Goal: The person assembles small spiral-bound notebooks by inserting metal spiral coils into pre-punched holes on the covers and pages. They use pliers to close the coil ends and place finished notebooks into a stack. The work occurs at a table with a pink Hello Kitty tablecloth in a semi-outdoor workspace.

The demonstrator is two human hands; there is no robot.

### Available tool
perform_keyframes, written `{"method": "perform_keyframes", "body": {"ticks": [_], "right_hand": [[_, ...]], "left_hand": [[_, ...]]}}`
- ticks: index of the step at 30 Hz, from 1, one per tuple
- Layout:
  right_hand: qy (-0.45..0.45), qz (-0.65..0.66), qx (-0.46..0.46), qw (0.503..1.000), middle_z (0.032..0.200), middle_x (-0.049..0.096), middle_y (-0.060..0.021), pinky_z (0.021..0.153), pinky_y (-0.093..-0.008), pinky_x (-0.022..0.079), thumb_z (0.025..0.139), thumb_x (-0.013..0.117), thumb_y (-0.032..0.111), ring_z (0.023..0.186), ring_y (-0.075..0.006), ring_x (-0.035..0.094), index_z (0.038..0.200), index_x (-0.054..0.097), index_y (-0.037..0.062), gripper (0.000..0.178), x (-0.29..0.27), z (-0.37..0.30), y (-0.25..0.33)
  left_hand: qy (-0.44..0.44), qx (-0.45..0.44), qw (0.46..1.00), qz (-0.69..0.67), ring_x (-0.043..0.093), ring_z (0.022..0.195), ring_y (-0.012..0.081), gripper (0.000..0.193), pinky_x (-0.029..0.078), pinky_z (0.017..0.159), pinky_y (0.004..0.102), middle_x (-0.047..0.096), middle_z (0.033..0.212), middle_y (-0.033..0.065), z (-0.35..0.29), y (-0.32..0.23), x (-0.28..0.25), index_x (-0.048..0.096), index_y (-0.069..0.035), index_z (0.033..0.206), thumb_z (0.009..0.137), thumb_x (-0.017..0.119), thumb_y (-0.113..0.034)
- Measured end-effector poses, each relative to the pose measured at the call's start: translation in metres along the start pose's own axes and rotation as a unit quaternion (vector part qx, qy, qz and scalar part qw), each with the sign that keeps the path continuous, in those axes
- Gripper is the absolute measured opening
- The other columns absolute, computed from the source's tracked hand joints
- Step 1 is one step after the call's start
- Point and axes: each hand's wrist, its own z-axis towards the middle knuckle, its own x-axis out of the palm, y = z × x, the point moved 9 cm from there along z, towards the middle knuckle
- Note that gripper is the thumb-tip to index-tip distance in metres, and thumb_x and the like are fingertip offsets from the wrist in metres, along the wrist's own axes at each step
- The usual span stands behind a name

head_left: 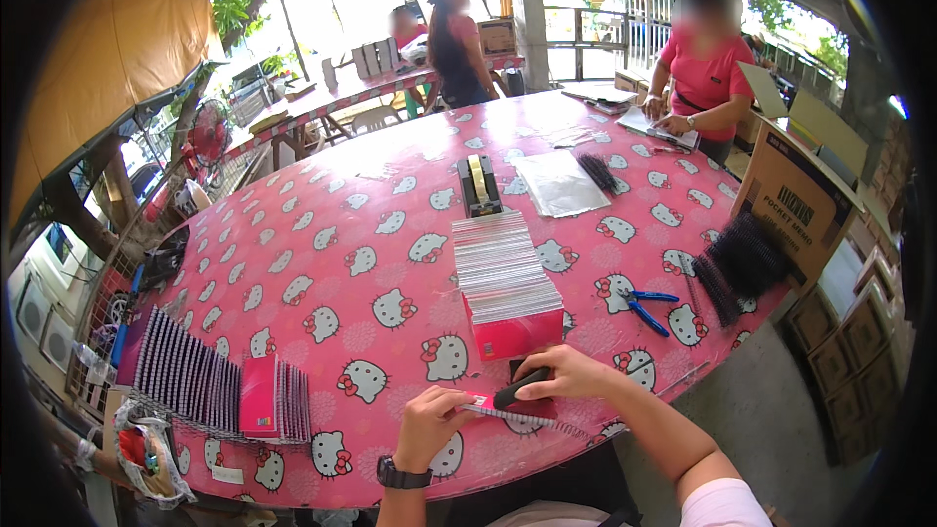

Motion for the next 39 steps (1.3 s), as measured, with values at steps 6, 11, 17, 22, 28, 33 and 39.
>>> {"method": "perform_keyframes", "body": {"ticks": [6,11,17,22,28,33,39], "right_hand": [[-0.004,-0.135,0.055,0.989,0.084,0.062,-0.0072,0.068,-0.0261,0.045,0.082,0.070,0.041,0.079,-0.0119,0.056,0.103,0.067,0.0028,0.044,-0.002,0.014,-0.003],[0.012,-0.038,-0.078,0.996,0.085,0.063,-0.0072,0.068,-0.0276,0.044,0.081,0.070,0.043,0.080,-0.0122,0.056,0.104,0.066,0.0016,0.047,0.006,0.015,0.015],[0.028,-0.034,-0.093,0.995,0.089,0.062,-0.0083,0.075,-0.0292,0.044,0.083,0.069,0.043,0.084,-0.0171,0.056,0.107,0.066,0.0049,0.045,0.015,0.016,0.017],[-0.052,-0.075,-0.071,0.993,0.107,0.062,-0.0138,0.084,-0.0358,0.045,0.080,0.071,0.043,0.098,-0.0251,0.058,0.108,0.066,0.0063,0.046,-0.006,0.004,0.011],[-0.405,-0.302,-0.114,0.855,0.126,0.053,-0.0194,0.100,-0.0425,0.036,0.072,0.076,0.043,0.120,-0.0347,0.046,0.108,0.064,0.0066,0.052,-0.097,-0.082,0.031],[-0.418,-0.497,0.005,0.760,0.137,0.043,-0.0199,0.100,-0.0458,0.036,0.071,0.076,0.039,0.127,-0.0402,0.035,0.105,0.064,0.0061,0.049,-0.111,-0.112,0.003],[-0.262,-0.376,-0.230,0.859,0.106,0.061,-0.0108,0.088,-0.0422,0.044,0.073,0.074,0.019,0.101,-0.0296,0.057,0.106,0.059,0.0061,0.038,0.004,-0.065,0.100]], "left_hand": [[-0.012,-0.057,0.996,-0.065,0.060,0.062,0.0105,0.035,0.050,0.056,0.0237,0.068,0.082,0.0041,-0.005,0.012,0.002,0.067,-0.008,0.104,0.070,0.077,-0.004],[-0.012,-0.081,0.993,-0.088,0.059,0.063,0.0074,0.043,0.050,0.058,0.0221,0.069,0.085,0.0045,-0.003,0.014,0.003,0.064,-0.007,0.112,0.071,0.076,0.000],[-0.032,-0.108,0.985,-0.129,0.063,0.067,0.0065,0.042,0.050,0.055,0.0205,0.071,0.085,0.0054,-0.004,0.019,0.006,0.065,-0.006,0.107,0.068,0.076,0.003],[-0.017,-0.078,0.990,-0.115,0.061,0.065,0.0070,0.029,0.049,0.057,0.0215,0.068,0.080,0.0048,-0.006,0.029,0.009,0.069,-0.005,0.096,0.069,0.076,0.002],[-0.021,-0.115,0.981,-0.155,0.056,0.061,0.0074,0.026,0.046,0.055,0.0216,0.066,0.077,0.0040,-0.007,0.026,0.005,0.071,-0.007,0.094,0.069,0.077,-0.001],[-0.004,-0.082,0.982,-0.171,0.057,0.061,0.0078,0.022,0.046,0.054,0.0207,0.065,0.076,0.0043,0.001,0.017,0.016,0.071,-0.005,0.093,0.072,0.077,-0.003],[0.000,-0.020,0.996,-0.092,0.059,0.060,0.0070,0.019,0.046,0.052,0.0198,0.066,0.074,0.0053,0.017,-0.046,0.016,0.070,-0.002,0.091,0.073,0.075,0.001]]}}
